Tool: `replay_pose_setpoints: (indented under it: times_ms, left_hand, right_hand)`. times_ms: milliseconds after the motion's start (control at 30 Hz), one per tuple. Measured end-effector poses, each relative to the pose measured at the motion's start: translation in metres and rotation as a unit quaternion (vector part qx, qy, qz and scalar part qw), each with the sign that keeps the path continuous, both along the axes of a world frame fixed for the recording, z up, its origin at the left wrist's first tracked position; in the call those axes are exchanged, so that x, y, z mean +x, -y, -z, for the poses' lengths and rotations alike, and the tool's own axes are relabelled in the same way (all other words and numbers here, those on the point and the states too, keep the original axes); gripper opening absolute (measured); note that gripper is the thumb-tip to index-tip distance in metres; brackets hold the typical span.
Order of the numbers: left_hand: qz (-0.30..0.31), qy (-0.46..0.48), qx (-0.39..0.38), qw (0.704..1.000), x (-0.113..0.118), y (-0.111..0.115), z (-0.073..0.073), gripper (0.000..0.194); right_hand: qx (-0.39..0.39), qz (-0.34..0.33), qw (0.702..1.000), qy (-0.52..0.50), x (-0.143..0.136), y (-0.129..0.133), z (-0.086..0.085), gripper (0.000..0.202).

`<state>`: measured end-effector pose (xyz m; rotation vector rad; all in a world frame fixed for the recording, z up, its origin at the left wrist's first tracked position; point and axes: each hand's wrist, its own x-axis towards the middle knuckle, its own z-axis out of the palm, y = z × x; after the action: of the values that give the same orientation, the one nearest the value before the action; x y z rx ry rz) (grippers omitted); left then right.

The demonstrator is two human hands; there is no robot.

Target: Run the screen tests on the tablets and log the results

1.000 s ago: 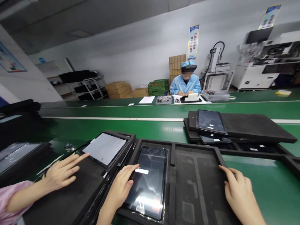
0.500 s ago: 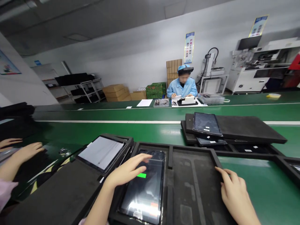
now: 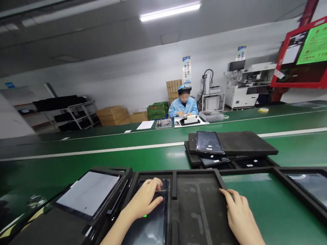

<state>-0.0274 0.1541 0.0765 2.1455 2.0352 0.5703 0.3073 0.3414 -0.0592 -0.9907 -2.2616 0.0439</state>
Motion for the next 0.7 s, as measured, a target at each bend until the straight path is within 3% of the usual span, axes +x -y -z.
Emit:
replay_pose_setpoints:
  times_ms: [133, 300, 567, 700]
  left_hand:
    - [0.034, -0.045, 0.015, 0.998, -0.002, -0.007, 0.007, 0.031]
    - [0.041, -0.058, 0.014, 0.997, -0.006, -0.004, 0.005, 0.019]
    - [-0.058, -0.046, 0.071, 0.995, -0.017, -0.005, 0.006, 0.052]
    - [-0.091, -0.045, 0.054, 0.993, -0.020, -0.007, 0.009, 0.047]
  right_hand:
    - [0.011, 0.016, 1.000, -0.025, -0.007, 0.015, -0.015, 0.043]
    - [0.006, 0.009, 1.000, -0.026, -0.006, 0.015, -0.015, 0.043]
    - [-0.010, 0.005, 1.000, -0.029, -0.005, 0.017, -0.015, 0.044]
    - [-0.007, 0.005, 1.000, -0.028, -0.007, 0.019, -0.019, 0.043]
